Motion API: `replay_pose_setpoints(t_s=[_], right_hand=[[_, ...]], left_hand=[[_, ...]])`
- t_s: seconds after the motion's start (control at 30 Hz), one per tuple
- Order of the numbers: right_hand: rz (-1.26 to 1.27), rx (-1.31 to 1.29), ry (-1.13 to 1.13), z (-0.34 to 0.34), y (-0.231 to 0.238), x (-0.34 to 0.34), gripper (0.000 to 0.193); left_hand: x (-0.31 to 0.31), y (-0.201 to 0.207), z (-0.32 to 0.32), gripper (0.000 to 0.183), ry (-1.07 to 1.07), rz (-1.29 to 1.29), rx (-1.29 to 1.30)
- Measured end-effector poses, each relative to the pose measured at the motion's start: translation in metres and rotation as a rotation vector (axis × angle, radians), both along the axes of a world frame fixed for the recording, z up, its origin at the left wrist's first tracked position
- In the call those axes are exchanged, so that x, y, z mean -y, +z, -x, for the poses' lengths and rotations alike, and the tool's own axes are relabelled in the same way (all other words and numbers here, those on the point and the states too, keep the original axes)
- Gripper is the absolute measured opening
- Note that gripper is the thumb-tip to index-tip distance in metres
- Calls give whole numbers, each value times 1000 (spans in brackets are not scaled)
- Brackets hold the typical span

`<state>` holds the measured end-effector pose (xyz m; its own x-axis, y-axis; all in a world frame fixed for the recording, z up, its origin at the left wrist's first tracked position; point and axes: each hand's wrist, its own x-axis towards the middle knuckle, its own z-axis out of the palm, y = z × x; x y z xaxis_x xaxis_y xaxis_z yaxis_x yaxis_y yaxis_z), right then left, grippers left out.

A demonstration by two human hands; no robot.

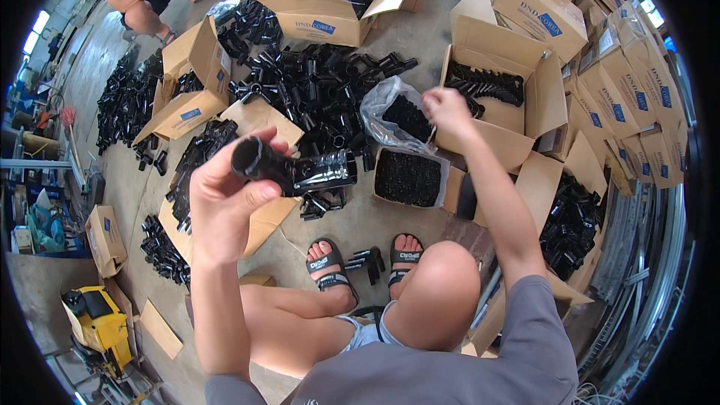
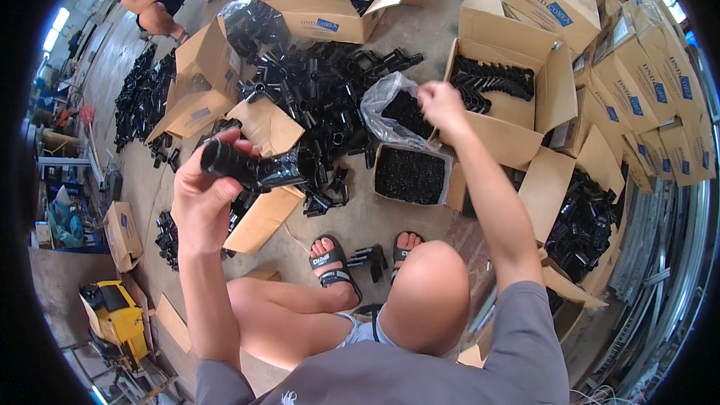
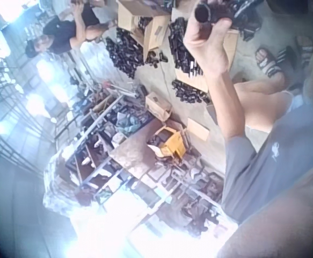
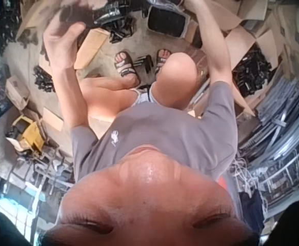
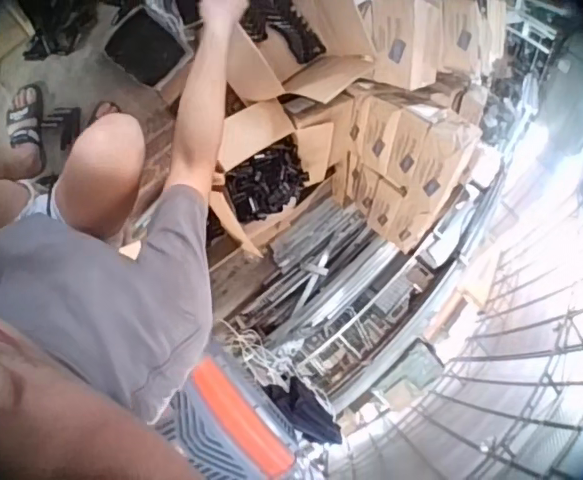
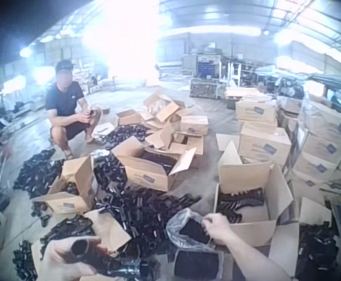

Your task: The person sorts small black plastic components by hand, picking them up from the floor and placing them into a bag.

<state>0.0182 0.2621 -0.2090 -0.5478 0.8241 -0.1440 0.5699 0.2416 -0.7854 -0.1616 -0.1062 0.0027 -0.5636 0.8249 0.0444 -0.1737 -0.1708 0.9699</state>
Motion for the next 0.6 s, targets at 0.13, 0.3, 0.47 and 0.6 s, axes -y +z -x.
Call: replay_pose_setpoints(t_s=[0.13, 0.3, 0.47, 0.6], right_hand=[[-154, 367, 121, 21, -103, -7, 19], [-72, 379, -1, 56, -160, -9, 24], [49, 390, -233, 82, -180, -12, 28], [75, 379, -297, 83, -189, -12, 23]], left_hand=[[-11, -2, 1, 57, 31, 159, -136], [-18, -14, 7, 54, 69, 284, -145], [-27, -25, 18, 54, 86, 356, -135], [-31, -30, 23, 54, 105, 345, -151]])
